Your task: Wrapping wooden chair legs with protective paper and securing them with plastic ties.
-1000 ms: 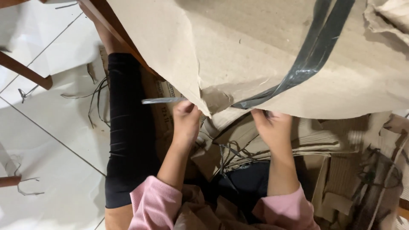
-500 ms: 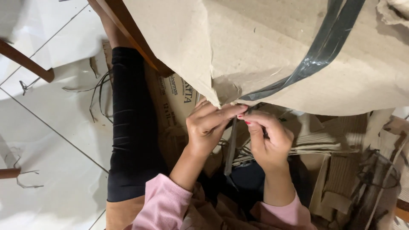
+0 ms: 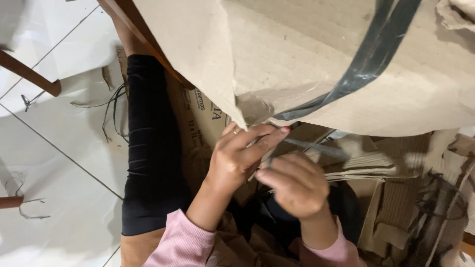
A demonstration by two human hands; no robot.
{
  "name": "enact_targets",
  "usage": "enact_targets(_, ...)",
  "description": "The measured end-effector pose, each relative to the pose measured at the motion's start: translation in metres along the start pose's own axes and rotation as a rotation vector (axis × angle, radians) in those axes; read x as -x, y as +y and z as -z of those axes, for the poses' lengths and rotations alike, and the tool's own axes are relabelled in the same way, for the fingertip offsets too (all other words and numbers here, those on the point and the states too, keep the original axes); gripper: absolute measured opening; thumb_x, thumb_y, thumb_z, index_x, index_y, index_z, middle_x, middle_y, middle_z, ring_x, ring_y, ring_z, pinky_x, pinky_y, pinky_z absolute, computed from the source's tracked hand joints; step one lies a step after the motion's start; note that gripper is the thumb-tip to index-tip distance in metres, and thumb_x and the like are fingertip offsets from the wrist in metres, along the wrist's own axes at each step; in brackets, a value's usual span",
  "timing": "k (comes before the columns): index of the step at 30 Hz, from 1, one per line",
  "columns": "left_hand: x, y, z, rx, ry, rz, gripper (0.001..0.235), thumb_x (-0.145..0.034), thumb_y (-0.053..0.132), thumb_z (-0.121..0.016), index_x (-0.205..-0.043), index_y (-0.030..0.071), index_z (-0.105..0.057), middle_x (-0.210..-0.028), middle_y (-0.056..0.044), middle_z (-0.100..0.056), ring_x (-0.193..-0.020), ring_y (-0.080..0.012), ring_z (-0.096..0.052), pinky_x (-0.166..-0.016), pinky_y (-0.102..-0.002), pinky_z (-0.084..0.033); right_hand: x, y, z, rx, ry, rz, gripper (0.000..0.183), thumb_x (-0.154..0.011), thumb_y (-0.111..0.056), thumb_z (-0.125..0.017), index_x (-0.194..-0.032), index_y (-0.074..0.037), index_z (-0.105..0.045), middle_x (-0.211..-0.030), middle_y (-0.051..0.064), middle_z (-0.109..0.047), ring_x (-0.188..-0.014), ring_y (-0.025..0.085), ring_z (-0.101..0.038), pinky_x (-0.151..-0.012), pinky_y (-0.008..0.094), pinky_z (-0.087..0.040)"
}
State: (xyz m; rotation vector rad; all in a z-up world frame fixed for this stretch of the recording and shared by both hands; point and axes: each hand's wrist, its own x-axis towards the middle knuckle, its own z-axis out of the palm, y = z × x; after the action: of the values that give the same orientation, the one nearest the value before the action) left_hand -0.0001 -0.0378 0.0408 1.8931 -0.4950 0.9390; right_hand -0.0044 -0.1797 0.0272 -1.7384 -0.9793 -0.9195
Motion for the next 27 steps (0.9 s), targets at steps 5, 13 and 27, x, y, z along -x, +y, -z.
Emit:
enact_targets(5,-0.005,0.022,-0.002,-0.054,-0.126,0.183,0.029,-0.082,0.007,-0.073,-0.111,0.007,-0.078,-0.102,-0.006,-0.073,-0.090,-0.0182,-0.069,-0.085,-0.032,-0.052,-0.026,-0.027,0.013,-0.136,-0.315,-0.125,0.010,-0.081,0.000,-0.075,-0.090,-0.004,-0.073,-0.083,0.006,-0.074,-0.075,0.019,-0.070,-0.073,0.035,-0.057)
enact_targets(13,0.013,0.000,-0.017,-0.033,0.044,0.135,0.014,-0.093,0.011,-0.072,-0.104,0.013,-0.081,-0.093,-0.007,-0.076,-0.077,-0.0335,-0.072,-0.086,-0.046,-0.057,0.041,0.073,0.056,-0.580,-0.307,-0.663,0.024,-0.098,0.009,-0.052,-0.117,0.001,-0.064,-0.095,0.018,-0.076,-0.075,0.024,-0.075,-0.059,0.031,-0.063)
enact_targets(27,0.003,0.023,-0.001,-0.098,0.009,0.121,0.013,-0.095,0.021,-0.070,-0.102,0.016,-0.080,-0.094,-0.003,-0.073,-0.083,-0.0251,-0.068,-0.099,-0.043,-0.050,0.102,0.099,-0.007,-0.519,0.260,-0.925,0.035,-0.088,0.007,-0.071,-0.123,0.007,-0.064,-0.105,0.016,-0.070,-0.095,0.021,-0.067,-0.091,0.041,-0.059)
